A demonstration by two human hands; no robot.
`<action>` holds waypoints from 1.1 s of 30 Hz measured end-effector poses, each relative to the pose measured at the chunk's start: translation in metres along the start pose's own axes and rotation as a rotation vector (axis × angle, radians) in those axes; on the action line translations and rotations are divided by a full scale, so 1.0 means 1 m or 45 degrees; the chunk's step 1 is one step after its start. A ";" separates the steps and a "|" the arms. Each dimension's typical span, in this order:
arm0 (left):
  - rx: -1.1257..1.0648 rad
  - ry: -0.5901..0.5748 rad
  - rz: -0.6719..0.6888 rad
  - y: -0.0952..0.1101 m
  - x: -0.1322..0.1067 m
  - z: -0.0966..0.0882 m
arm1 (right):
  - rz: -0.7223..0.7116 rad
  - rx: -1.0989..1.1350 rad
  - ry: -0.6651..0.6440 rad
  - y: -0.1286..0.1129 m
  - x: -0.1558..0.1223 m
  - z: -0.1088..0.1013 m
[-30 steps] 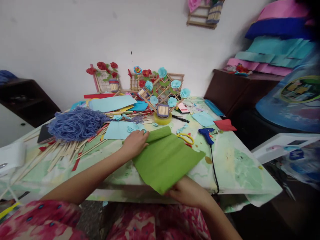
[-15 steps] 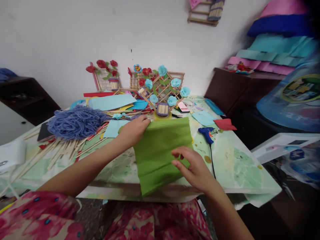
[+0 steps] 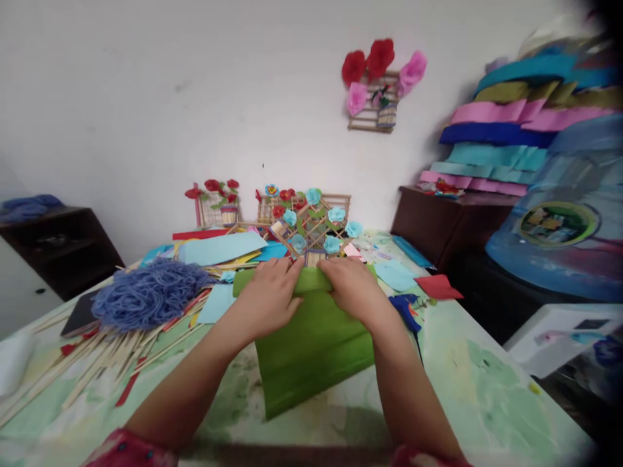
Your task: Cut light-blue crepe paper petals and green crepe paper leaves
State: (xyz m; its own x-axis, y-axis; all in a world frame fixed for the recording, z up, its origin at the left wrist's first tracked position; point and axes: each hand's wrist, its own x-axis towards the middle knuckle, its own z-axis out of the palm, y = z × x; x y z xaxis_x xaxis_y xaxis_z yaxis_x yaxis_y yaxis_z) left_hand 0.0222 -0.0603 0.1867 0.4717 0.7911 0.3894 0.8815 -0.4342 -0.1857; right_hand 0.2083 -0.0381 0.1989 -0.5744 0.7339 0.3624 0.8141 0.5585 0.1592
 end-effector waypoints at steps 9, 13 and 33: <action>-0.049 -0.121 -0.122 -0.019 0.012 0.008 | 0.011 0.096 -0.120 0.004 0.017 0.018; -0.037 -0.150 -0.052 -0.008 0.018 0.019 | 0.034 0.079 -0.186 0.014 0.019 0.027; -0.220 -0.111 0.062 0.001 0.009 0.025 | -0.115 0.481 -0.192 0.027 0.002 0.016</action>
State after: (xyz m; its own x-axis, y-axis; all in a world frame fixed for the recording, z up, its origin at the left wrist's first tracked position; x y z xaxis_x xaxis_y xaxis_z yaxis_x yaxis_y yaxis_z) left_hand 0.0277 -0.0431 0.1671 0.5203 0.7985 0.3028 0.8443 -0.5343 -0.0416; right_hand 0.2281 -0.0155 0.1889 -0.6711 0.7081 0.2195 0.6871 0.7053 -0.1744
